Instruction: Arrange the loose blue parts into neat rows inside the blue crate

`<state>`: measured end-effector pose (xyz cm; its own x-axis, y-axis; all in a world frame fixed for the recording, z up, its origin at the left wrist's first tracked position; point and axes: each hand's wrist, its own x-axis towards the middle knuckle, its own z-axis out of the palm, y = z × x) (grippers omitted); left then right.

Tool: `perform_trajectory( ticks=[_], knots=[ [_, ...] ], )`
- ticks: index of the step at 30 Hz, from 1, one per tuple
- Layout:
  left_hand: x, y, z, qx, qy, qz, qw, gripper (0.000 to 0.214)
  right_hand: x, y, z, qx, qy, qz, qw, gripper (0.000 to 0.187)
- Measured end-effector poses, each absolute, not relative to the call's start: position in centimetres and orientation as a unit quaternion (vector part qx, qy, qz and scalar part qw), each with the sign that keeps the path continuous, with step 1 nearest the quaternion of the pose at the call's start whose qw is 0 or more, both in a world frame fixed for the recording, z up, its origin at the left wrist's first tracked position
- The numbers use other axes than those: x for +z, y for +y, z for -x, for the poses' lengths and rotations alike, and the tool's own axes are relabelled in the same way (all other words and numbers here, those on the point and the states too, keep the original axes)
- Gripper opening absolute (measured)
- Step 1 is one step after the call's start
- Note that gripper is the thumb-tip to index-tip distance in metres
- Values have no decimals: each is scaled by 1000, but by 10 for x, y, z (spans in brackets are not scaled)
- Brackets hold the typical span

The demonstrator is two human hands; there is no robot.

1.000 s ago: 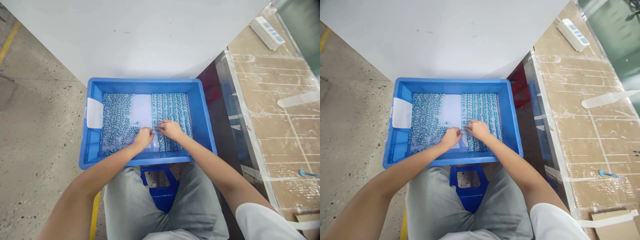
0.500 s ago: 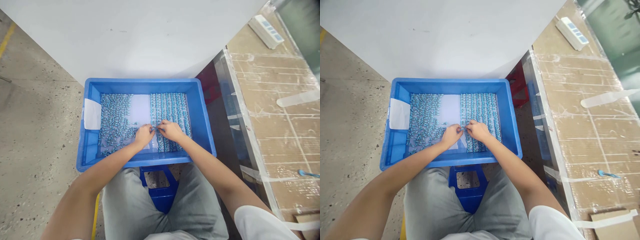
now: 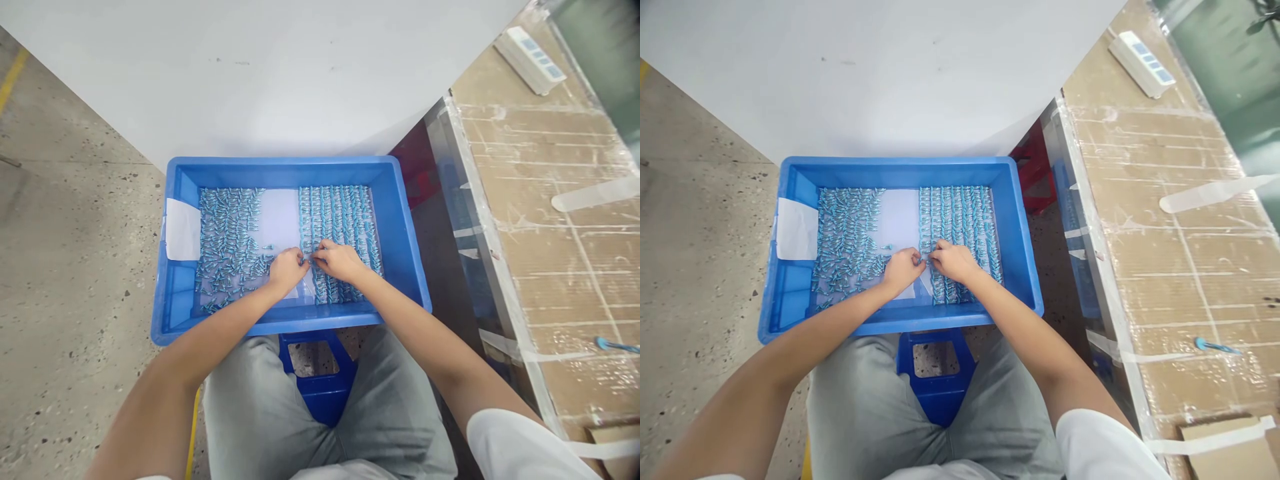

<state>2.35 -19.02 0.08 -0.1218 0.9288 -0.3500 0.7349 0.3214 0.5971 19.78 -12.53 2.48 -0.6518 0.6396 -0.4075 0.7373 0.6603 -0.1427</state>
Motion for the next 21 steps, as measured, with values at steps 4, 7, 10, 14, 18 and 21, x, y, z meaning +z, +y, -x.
perform_trajectory(
  ticks=[4,7,10,14,18,21],
  knots=[
    [2,-188,-25,109,741,-571,337,16,24,-125,-198,-150,896,-383,169,35],
    [3,-188,-25,90,745,-571,333,17,24,-126,-199,-149,896,-381,170,35],
    [5,-188,-24,86,749,-565,336,17,26,-126,-200,-147,898,-380,168,34],
    [4,-187,-24,87,755,-550,347,18,27,-126,-200,-145,898,-380,165,33],
    [3,-187,-25,94,756,-544,351,20,25,-125,-200,-146,898,-381,162,33],
    [4,-188,-23,111,758,-539,349,25,24,-126,-202,-148,897,-386,156,35]
  ],
)
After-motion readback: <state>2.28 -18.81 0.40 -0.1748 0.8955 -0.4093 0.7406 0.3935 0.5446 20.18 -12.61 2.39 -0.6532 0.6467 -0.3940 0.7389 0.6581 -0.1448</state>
